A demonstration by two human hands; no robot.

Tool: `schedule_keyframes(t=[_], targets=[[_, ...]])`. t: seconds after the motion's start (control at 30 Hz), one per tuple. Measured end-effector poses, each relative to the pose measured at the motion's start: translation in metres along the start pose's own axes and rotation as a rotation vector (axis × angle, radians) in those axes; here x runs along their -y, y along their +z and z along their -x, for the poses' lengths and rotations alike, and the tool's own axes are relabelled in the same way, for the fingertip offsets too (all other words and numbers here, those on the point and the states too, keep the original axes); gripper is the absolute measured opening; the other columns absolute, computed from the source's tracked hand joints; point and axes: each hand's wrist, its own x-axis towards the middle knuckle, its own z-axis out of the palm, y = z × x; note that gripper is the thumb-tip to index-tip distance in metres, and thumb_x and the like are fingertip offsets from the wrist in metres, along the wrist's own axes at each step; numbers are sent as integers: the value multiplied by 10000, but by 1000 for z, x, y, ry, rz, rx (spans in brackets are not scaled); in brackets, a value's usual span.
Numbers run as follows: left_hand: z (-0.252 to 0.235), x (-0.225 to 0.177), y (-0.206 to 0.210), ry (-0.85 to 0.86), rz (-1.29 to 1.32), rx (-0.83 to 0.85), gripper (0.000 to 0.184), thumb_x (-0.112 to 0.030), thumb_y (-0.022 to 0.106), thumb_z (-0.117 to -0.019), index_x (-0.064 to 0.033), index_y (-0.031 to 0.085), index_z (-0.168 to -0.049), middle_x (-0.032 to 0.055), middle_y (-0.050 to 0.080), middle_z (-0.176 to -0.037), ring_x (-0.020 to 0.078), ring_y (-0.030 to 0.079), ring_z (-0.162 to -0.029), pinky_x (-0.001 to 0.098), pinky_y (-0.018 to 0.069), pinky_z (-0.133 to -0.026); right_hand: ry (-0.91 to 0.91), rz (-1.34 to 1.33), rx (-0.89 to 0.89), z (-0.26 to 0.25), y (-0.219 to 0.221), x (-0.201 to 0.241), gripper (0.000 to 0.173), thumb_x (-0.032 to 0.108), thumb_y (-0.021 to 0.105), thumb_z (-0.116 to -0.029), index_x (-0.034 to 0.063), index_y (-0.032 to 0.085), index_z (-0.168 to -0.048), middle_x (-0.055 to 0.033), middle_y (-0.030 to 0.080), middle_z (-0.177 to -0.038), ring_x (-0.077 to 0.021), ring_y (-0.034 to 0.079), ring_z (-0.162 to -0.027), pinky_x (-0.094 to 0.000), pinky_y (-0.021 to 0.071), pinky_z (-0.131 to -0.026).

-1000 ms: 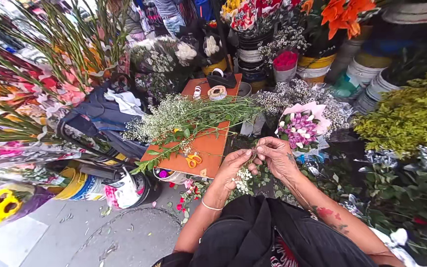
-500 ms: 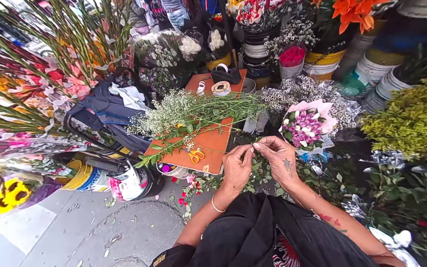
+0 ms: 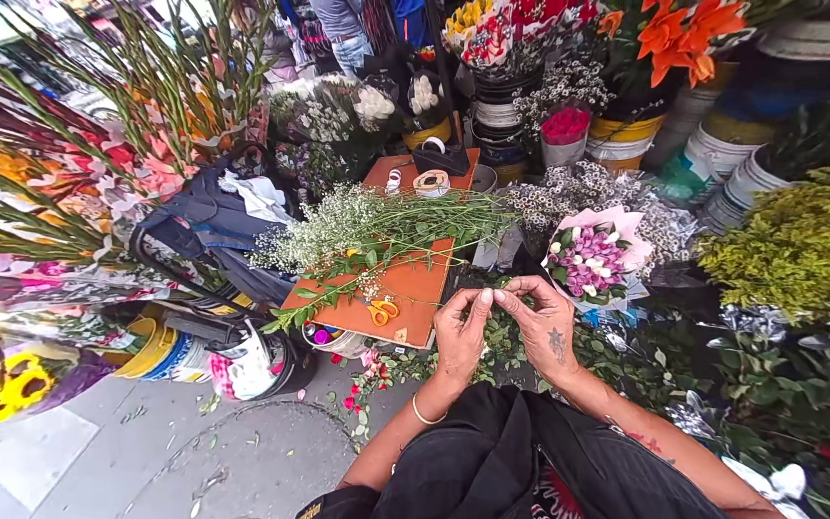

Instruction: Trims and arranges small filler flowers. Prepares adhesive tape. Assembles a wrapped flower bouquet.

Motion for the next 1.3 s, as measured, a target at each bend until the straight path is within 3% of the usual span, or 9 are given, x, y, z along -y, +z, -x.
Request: schedule_keyframes(t=[0.33,0.47,0.67,0.8,0.9,1.0,1.1,1.17,1.3], targets=[[-1,-27,-8,-310,347,103,259,-114,520,-1037,-45,712,-877,-14,638,-678,26,579,-598,176,503,-612,-72,-54,138,1,-6,5,129,225,682,-980,121,729,-1040,36,722,-1015,-73,674,-975,-273,550,-942],[-1,-34,-15,-298,297,340,296,-147,501,-1045,-85,718,-853,-37,708,-752,-23,595,-618,142,493,-606,-270,76,180,-1,-15,9,146,303,607,-1035,202,712,-1046,77,730,-1011,-61,674,-1053,-377,393,-1179],[-19,-45,-24,-424,405,768,274,-194,535,-1027,-164,718,-825,-113,703,-766,-80,573,-649,110,446,-598,-567,19,248,-5,-21,15,97,267,617,-1034,238,680,-1101,84,645,-1100,-58,618,-1126,-401,396,-1176],[-32,-56,-23,-415,309,899,179,-164,567,-1010,-141,693,-885,-126,672,-811,-65,567,-708,130,460,-650,-334,-125,158,-15,-32,23,757,332,855,-829,290,422,-1449,73,565,-1290,-85,609,-1099,-285,523,-981],[-33,-64,-20,-124,-114,779,232,-177,561,-1035,-26,685,-909,-44,665,-840,-27,594,-784,166,495,-735,46,-122,205,-21,-52,33,293,285,644,-1006,120,587,-1241,45,660,-1084,-72,651,-932,-253,559,-853],[-27,-65,-13,165,-561,641,275,-192,564,-1034,6,717,-918,76,667,-836,78,619,-785,206,501,-735,282,-109,522,-26,-75,47,500,526,480,-1045,118,768,-1041,62,760,-962,-55,704,-895,-247,576,-852],[-15,-56,-4,327,-717,589,234,-156,581,-1005,9,714,-907,125,667,-811,212,665,-797,312,553,-767,133,287,637,-25,-85,65,319,411,708,-938,115,778,-1034,70,761,-938,-1,705,-867,-202,587,-813],[-9,-52,-1,367,-691,590,220,-129,589,-1001,25,710,-899,138,674,-815,242,682,-817,343,569,-790,-74,567,598,-22,-83,68,280,422,697,-920,168,797,-984,88,767,-934,36,696,-884,-184,569,-816],[-15,-59,-12,193,-524,690,248,-71,529,-1033,100,699,-976,206,686,-901,281,688,-869,400,563,-829,-487,612,558,-22,-76,51,235,272,642,-994,102,803,-1004,-20,790,-952,-99,729,-1000,-292,483,-1080]])
